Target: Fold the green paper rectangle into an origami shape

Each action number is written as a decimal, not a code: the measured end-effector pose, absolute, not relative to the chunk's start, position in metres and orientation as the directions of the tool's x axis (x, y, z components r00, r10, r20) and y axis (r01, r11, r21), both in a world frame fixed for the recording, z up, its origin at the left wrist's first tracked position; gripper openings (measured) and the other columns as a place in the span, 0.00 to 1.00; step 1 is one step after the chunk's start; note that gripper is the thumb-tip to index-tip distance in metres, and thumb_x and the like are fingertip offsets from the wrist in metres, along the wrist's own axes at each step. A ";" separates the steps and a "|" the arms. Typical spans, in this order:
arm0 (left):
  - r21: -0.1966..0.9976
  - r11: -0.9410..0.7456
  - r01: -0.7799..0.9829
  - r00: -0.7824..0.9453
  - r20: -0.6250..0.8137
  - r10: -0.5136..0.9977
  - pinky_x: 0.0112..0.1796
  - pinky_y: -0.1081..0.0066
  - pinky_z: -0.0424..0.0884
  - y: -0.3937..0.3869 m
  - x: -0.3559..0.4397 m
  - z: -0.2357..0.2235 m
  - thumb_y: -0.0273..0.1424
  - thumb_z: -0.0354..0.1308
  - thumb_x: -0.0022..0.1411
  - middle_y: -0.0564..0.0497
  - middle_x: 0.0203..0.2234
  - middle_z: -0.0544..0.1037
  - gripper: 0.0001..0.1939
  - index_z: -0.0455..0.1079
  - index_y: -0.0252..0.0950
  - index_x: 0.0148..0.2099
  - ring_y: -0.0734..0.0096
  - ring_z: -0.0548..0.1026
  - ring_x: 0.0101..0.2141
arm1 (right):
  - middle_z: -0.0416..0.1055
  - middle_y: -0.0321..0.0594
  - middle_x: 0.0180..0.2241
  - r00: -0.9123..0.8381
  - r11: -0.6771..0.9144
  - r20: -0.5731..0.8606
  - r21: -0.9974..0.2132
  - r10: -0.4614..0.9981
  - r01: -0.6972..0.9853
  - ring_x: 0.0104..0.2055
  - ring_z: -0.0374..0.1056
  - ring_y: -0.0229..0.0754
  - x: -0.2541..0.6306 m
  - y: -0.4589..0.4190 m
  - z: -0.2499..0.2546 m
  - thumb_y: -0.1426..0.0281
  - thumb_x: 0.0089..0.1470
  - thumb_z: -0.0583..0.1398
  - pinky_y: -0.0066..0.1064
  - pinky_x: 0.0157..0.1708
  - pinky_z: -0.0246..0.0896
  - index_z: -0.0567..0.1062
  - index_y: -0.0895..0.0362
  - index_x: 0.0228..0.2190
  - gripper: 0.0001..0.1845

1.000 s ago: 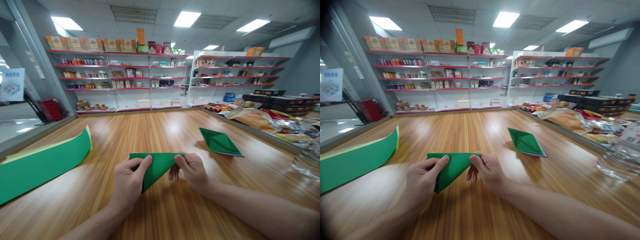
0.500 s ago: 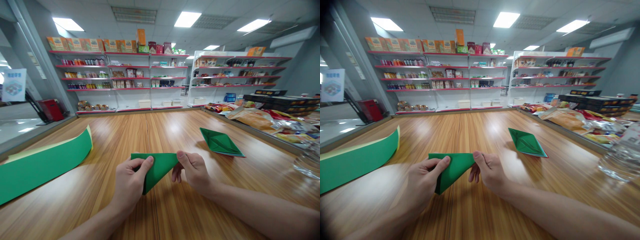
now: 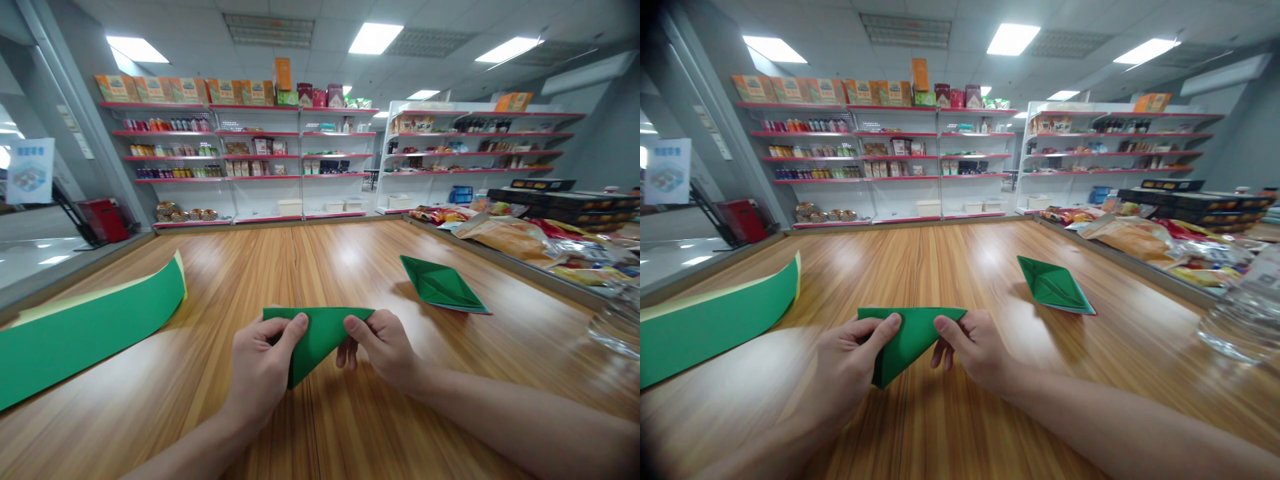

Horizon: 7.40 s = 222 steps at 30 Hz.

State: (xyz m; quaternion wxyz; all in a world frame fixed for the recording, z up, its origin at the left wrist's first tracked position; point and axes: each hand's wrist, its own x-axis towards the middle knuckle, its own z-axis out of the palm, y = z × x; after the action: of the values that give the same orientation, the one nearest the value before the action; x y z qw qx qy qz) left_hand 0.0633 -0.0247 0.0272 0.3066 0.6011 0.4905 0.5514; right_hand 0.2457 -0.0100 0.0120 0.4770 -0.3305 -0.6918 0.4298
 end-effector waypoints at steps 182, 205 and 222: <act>0.878 0.156 -0.452 0.109 -0.119 0.987 0.23 0.76 0.63 -0.023 0.077 0.018 0.36 0.68 0.49 0.57 0.18 0.68 0.18 0.60 0.36 0.28 0.75 0.67 0.21 | 0.67 0.42 0.11 -0.506 0.194 0.079 -0.965 0.859 0.179 0.11 0.64 0.36 0.235 -0.026 0.004 0.43 0.56 0.44 0.19 0.07 0.53 0.67 0.61 0.17 0.37; 0.830 0.192 -0.523 0.107 -0.160 0.981 0.22 0.76 0.64 -0.024 0.080 0.020 0.36 0.69 0.48 0.57 0.18 0.68 0.18 0.61 0.36 0.28 0.75 0.67 0.21 | 0.59 0.33 0.08 -0.661 0.520 0.213 -0.796 0.720 0.310 0.10 0.59 0.30 0.231 -0.032 0.021 0.56 0.63 0.40 0.18 0.09 0.51 0.62 0.57 0.14 0.32; 0.806 0.209 -0.554 0.090 -0.192 0.977 0.22 0.74 0.65 -0.025 0.082 0.024 0.40 0.71 0.44 0.55 0.19 0.69 0.20 0.64 0.34 0.29 0.74 0.68 0.20 | 0.64 0.36 0.11 -0.653 0.344 0.084 -0.896 0.753 0.281 0.11 0.59 0.32 0.230 -0.027 0.006 0.51 0.60 0.42 0.21 0.08 0.51 0.66 0.59 0.16 0.33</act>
State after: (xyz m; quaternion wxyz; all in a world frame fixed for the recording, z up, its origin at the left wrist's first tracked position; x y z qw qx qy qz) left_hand 0.0821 -0.0246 0.0237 0.6817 0.2831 0.3737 0.5616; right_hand 0.2303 -0.0269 0.0055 0.2527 -0.3315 -0.7798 0.4671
